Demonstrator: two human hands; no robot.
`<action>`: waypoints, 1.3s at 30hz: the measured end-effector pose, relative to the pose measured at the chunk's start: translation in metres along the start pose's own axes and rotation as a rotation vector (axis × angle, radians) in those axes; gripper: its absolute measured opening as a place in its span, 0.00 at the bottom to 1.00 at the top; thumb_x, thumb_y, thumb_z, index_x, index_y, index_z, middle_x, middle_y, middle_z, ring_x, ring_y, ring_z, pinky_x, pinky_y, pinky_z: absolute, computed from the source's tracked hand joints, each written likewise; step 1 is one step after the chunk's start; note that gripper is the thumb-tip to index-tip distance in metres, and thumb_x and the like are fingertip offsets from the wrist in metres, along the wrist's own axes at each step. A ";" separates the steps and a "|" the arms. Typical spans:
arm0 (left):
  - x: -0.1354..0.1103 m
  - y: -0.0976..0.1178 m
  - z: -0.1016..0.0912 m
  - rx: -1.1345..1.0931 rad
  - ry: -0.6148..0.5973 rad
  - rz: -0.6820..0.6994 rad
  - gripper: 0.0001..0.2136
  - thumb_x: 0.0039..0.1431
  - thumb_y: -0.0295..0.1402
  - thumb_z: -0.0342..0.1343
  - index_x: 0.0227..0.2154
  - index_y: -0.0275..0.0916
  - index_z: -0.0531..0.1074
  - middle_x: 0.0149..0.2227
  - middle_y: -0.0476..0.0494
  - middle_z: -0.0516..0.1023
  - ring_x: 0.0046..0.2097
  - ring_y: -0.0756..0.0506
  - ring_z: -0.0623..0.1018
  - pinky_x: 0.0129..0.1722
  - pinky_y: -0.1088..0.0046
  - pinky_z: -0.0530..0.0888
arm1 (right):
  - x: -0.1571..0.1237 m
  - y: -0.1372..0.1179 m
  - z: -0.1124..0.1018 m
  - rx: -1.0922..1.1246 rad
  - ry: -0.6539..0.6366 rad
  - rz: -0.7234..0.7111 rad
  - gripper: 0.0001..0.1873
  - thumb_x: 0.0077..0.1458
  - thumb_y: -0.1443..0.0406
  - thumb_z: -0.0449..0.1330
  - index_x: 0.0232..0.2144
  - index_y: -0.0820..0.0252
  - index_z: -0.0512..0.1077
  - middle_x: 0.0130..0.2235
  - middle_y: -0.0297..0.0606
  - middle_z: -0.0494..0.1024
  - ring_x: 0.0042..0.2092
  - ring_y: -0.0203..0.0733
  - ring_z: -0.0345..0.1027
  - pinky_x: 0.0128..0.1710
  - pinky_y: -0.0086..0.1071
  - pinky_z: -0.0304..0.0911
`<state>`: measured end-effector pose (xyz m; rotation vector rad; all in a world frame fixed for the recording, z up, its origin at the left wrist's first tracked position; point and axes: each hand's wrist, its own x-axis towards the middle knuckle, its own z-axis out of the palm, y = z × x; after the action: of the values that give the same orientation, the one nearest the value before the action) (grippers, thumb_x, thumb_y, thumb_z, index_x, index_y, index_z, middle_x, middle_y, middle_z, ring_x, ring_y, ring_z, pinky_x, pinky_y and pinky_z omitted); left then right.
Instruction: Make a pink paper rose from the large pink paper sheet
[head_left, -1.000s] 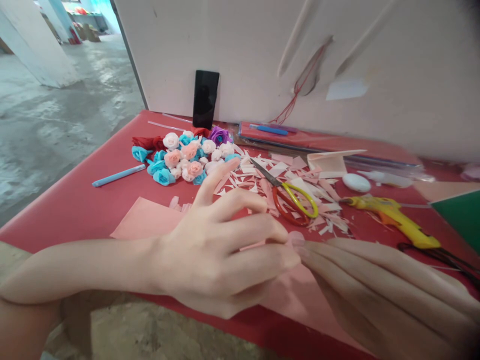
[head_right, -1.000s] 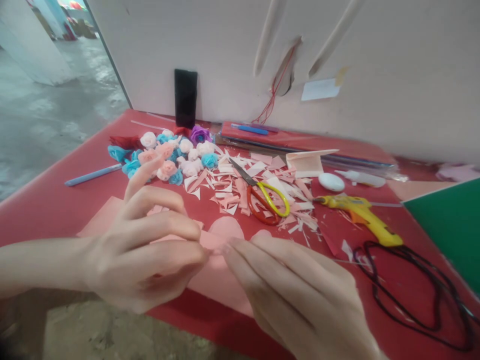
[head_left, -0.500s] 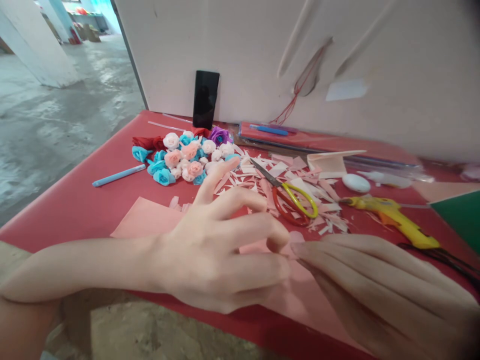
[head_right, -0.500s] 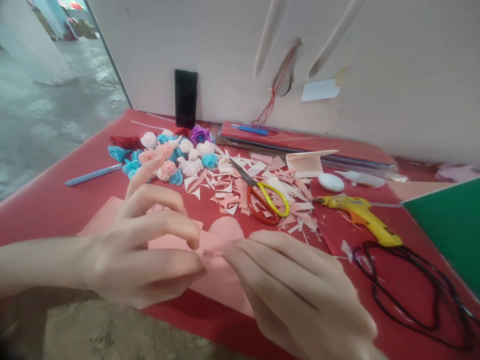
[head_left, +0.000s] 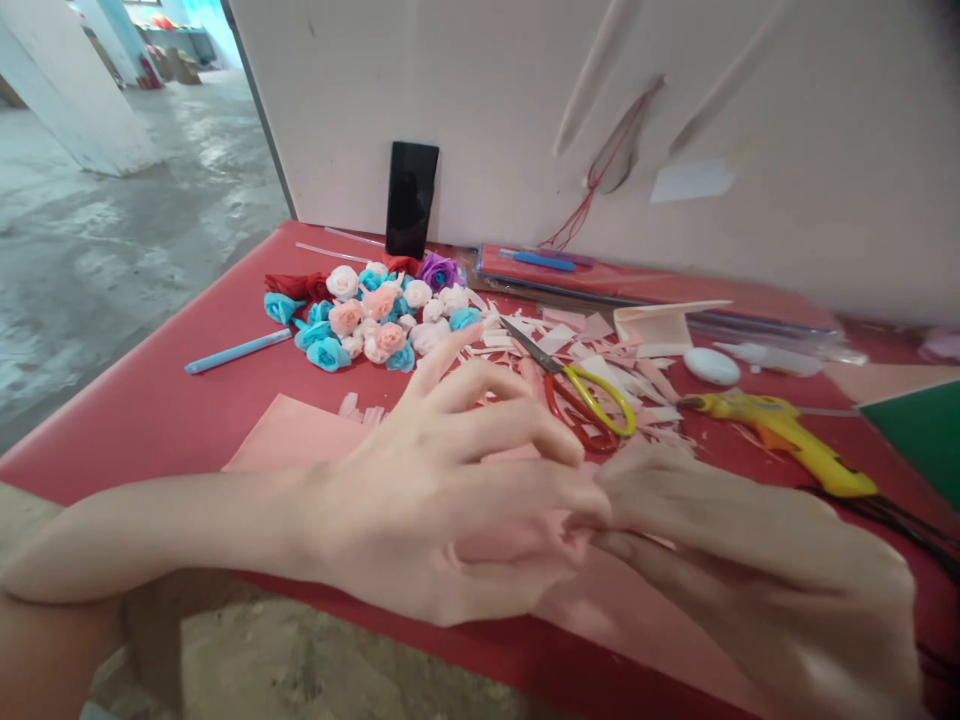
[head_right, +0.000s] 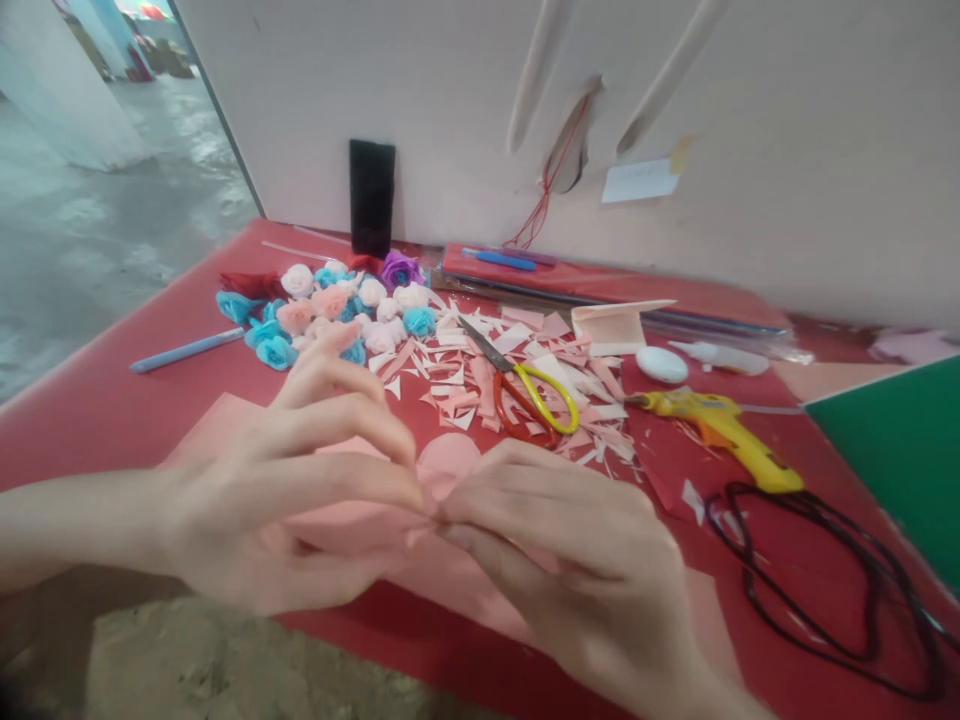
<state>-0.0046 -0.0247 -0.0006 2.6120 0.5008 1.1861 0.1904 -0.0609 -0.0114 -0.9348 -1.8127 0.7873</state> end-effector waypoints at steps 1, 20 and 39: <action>0.001 0.001 0.000 -0.027 -0.038 -0.028 0.05 0.48 0.30 0.57 0.31 0.38 0.72 0.31 0.50 0.76 0.37 0.48 0.69 0.47 0.64 0.65 | 0.001 0.000 0.001 -0.006 -0.029 -0.014 0.14 0.43 0.71 0.64 0.29 0.43 0.77 0.21 0.28 0.77 0.22 0.40 0.68 0.22 0.31 0.67; 0.002 0.003 0.003 -0.180 -0.116 -0.199 0.02 0.49 0.26 0.57 0.25 0.39 0.71 0.27 0.54 0.76 0.36 0.52 0.68 0.46 0.71 0.63 | 0.008 0.001 0.005 0.197 -0.104 0.236 0.02 0.42 0.64 0.66 0.20 0.52 0.78 0.20 0.29 0.77 0.23 0.33 0.68 0.25 0.19 0.66; 0.004 -0.005 0.001 -0.117 -0.140 -0.240 0.04 0.50 0.27 0.57 0.23 0.37 0.70 0.25 0.53 0.74 0.33 0.53 0.70 0.47 0.71 0.64 | 0.003 0.013 0.006 0.307 -0.051 0.414 0.06 0.44 0.68 0.64 0.20 0.52 0.77 0.22 0.29 0.76 0.25 0.30 0.66 0.26 0.19 0.64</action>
<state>-0.0025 -0.0185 -0.0002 2.4324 0.6731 0.9219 0.1879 -0.0525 -0.0233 -1.1039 -1.4977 1.3162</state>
